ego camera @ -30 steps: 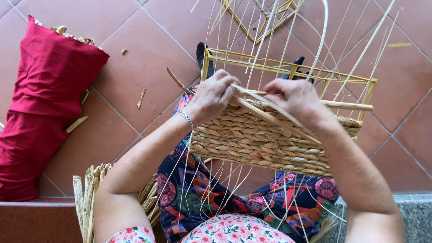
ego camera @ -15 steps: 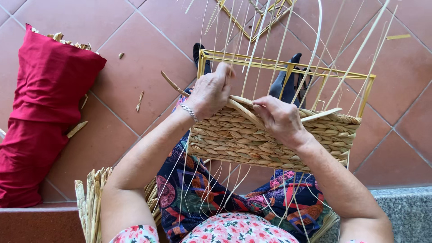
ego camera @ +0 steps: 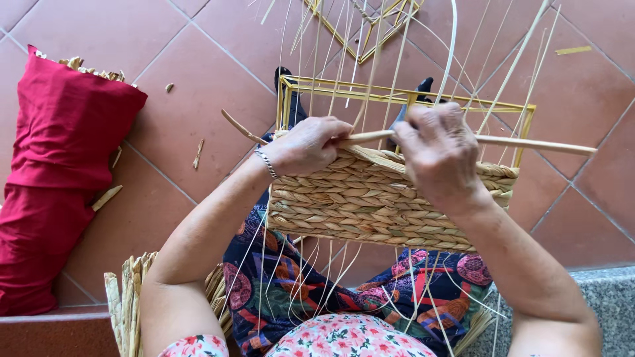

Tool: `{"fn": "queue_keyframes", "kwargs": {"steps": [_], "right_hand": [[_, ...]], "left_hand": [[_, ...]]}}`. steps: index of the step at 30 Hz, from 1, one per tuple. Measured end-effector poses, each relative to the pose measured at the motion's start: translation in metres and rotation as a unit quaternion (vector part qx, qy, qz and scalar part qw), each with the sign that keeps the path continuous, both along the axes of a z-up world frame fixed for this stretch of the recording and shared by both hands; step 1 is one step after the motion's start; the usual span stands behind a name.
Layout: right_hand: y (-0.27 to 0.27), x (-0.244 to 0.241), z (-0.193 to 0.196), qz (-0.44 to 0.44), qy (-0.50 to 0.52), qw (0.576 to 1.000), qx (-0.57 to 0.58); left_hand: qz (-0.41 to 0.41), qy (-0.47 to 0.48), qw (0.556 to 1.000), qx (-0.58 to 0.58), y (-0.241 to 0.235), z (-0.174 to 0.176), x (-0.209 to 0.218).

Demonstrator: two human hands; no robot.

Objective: The person weaves a rectangular basket by hand, interlacing dried palm fronds through a pre-formed frame. They repeatedly pull strands through the weave, tighten the structure, and adjust the basket's position on their lap.

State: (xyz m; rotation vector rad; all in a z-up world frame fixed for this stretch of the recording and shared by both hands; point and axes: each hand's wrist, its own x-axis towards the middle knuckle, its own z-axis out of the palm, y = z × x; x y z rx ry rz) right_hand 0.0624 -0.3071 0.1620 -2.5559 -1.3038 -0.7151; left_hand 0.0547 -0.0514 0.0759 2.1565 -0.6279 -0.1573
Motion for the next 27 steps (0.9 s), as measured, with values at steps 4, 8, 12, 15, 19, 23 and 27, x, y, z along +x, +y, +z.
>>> {"fn": "queue_keyframes", "kwargs": {"steps": [4, 8, 12, 15, 19, 23, 27], "right_hand": [[0.018, 0.011, 0.009, 0.015, -0.038, 0.998, -0.055], [0.012, 0.034, 0.017, -0.150, 0.335, 0.904, -0.219], [-0.002, 0.042, 0.011, -0.149, 0.420, 0.884, -0.143], [-0.004, 0.031, -0.019, -0.061, 0.393, 0.918, -0.005], [0.007, 0.020, -0.064, -0.067, 0.294, 0.952, 0.045], [0.004, 0.009, -0.090, -0.069, 0.236, 0.968, 0.055], [-0.009, -0.013, -0.087, -0.024, 0.269, 0.956, 0.118]], "left_hand": [[-0.013, -0.002, 0.999, 0.033, -0.003, 0.012, -0.007], [0.055, -0.016, 0.996, 0.072, -0.019, 0.003, -0.010], [0.127, 0.048, 0.988, -0.071, -0.013, -0.002, -0.006], [0.106, 0.053, 0.990, -0.070, -0.001, 0.004, -0.014], [0.084, -0.108, 0.990, -0.025, -0.005, -0.004, -0.018], [0.111, -0.069, 0.991, 0.015, -0.008, -0.016, -0.009], [0.150, 0.002, 0.988, -0.042, -0.015, -0.013, 0.011]]}}
